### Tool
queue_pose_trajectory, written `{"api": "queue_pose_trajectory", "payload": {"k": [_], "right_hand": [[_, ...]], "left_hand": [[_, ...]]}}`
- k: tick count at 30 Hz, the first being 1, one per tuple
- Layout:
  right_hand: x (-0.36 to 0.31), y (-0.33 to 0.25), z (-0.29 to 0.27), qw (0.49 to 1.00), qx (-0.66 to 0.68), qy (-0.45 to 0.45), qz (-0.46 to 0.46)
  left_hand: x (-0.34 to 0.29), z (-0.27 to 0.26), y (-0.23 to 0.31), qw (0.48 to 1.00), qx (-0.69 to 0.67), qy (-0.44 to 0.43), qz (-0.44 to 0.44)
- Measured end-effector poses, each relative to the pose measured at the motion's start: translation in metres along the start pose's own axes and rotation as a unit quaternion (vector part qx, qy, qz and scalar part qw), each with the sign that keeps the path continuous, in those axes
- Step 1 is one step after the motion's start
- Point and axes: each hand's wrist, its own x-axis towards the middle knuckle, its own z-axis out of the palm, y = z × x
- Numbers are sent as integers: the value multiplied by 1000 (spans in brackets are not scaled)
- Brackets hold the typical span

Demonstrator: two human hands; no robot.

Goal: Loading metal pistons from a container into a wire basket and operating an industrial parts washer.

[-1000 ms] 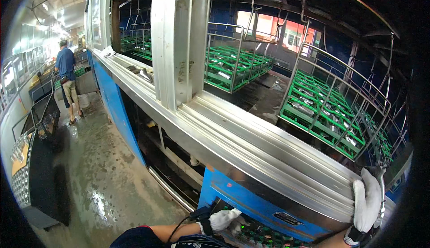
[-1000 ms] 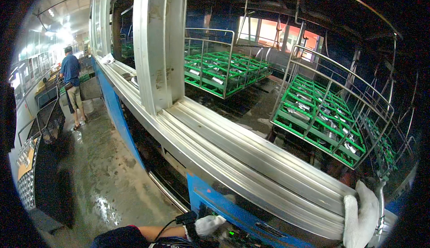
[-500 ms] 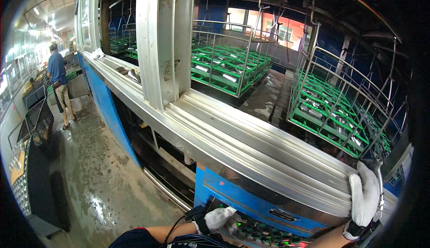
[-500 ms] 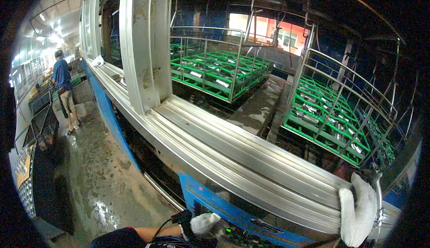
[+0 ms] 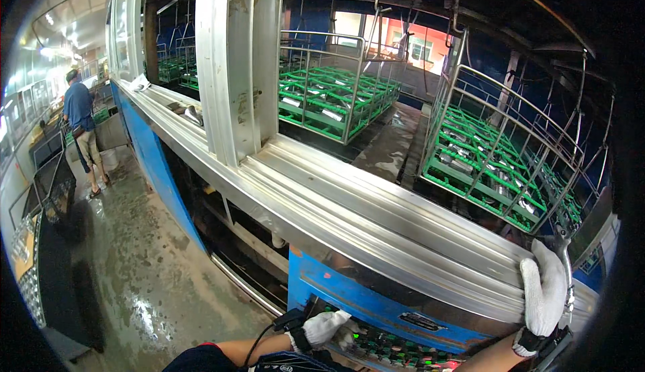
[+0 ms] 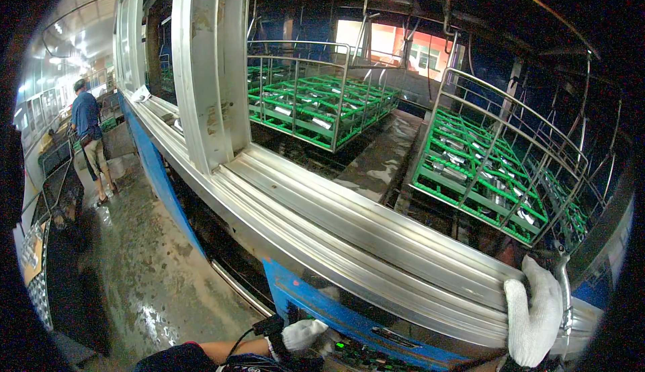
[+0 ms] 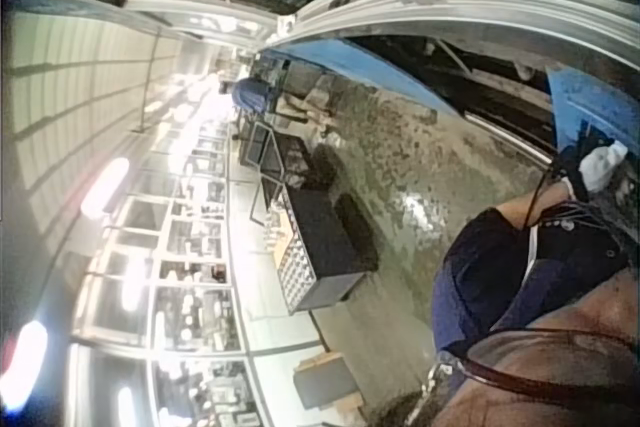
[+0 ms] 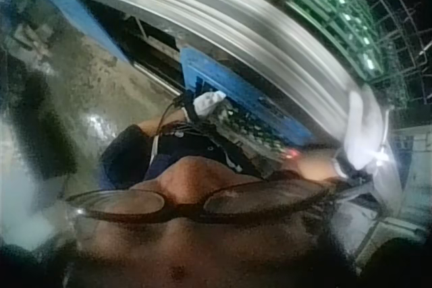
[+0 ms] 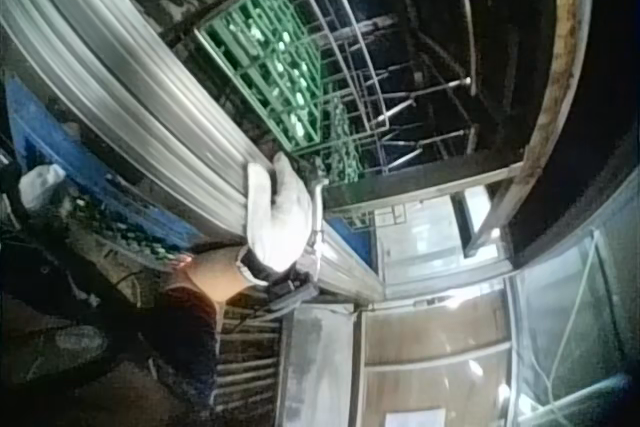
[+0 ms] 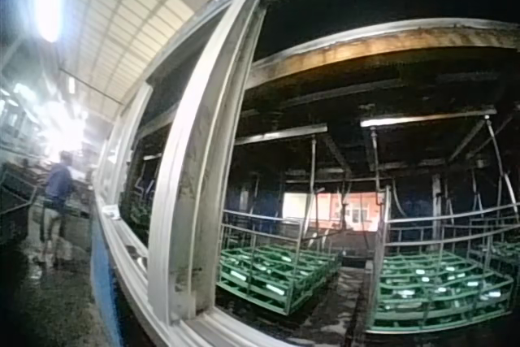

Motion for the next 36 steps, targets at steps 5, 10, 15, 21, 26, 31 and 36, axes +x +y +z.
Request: {"api": "queue_pose_trajectory", "payload": {"k": [5,10,15,21,26,31,36], "right_hand": [[3,1,6,1000,0,-2,-4],[1,8,6,1000,-24,20,-5],[-1,11,3,1000,-15,22,-6],[-1,14,6,1000,-10,26,-5],[2,10,2,1000,-12,3,9],[2,10,3,999,-5,-2,31],[3,5,-2,1000,-8,-9,25]], "left_hand": [[2,-6,2,1000,5,0,-10],[10,-4,1,994,95,42,16],[11,-15,-2,904,414,70,85],[10,-11,9,896,436,36,74],[7,-10,13,886,457,34,71],[14,-12,4,910,412,33,31],[22,-25,-11,919,392,27,23]]}}
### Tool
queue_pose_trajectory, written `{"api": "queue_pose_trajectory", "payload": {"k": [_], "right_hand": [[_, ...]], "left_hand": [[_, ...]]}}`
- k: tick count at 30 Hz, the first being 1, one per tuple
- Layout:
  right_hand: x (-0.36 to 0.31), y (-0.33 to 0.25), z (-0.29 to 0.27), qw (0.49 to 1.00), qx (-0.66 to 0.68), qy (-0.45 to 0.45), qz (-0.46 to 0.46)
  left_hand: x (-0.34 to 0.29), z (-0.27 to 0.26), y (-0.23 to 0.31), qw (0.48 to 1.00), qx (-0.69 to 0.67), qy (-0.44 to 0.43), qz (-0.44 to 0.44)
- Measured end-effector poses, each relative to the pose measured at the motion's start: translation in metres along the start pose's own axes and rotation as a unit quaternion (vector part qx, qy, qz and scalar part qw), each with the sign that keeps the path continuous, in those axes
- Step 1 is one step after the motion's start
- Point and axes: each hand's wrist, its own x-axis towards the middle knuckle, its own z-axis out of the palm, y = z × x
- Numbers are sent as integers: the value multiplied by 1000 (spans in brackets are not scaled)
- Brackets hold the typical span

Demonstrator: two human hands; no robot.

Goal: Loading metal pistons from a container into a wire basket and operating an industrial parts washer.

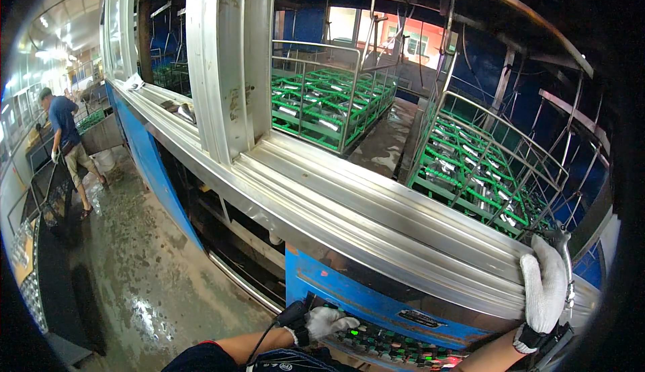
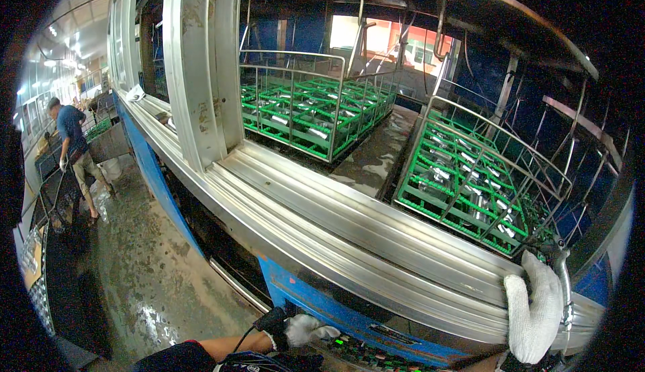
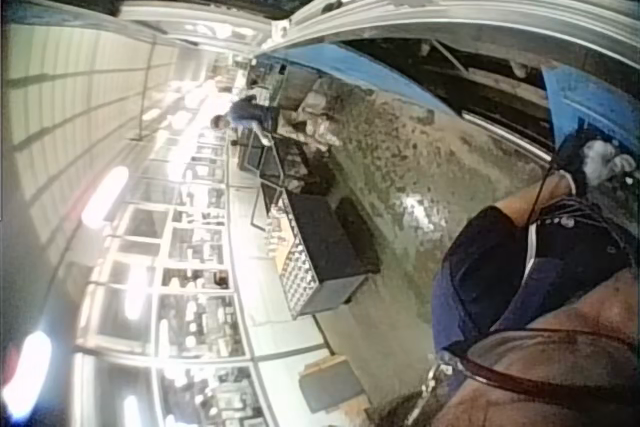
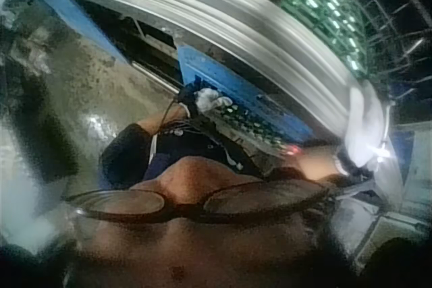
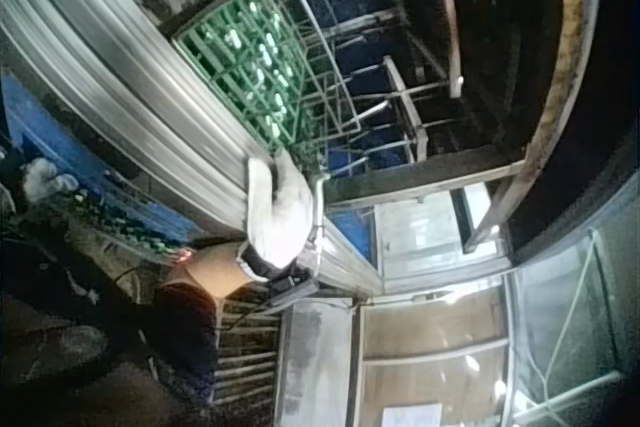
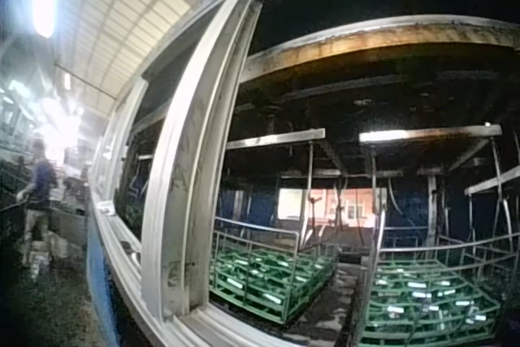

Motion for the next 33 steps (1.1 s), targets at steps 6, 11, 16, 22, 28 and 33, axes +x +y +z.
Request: {"api": "queue_pose_trajectory", "payload": {"k": [6,11,16,22,28,33], "right_hand": [[-1,5,3,1000,-5,10,-7],[-1,3,3,1000,-9,23,-9],[0,-12,-2,1000,16,-9,17],[-1,-13,-5,1000,-13,-10,4],[-2,-10,-3,1000,-6,-4,8],[-2,-10,-4,1000,5,-4,8]], "left_hand": [[0,-1,3,1000,6,-10,9],[5,1,-10,999,11,-12,47],[4,2,-12,999,4,-16,38],[-3,-6,11,996,-24,-34,75],[-11,-12,34,997,35,-47,57],[-13,-12,34,996,50,-52,52]]}}
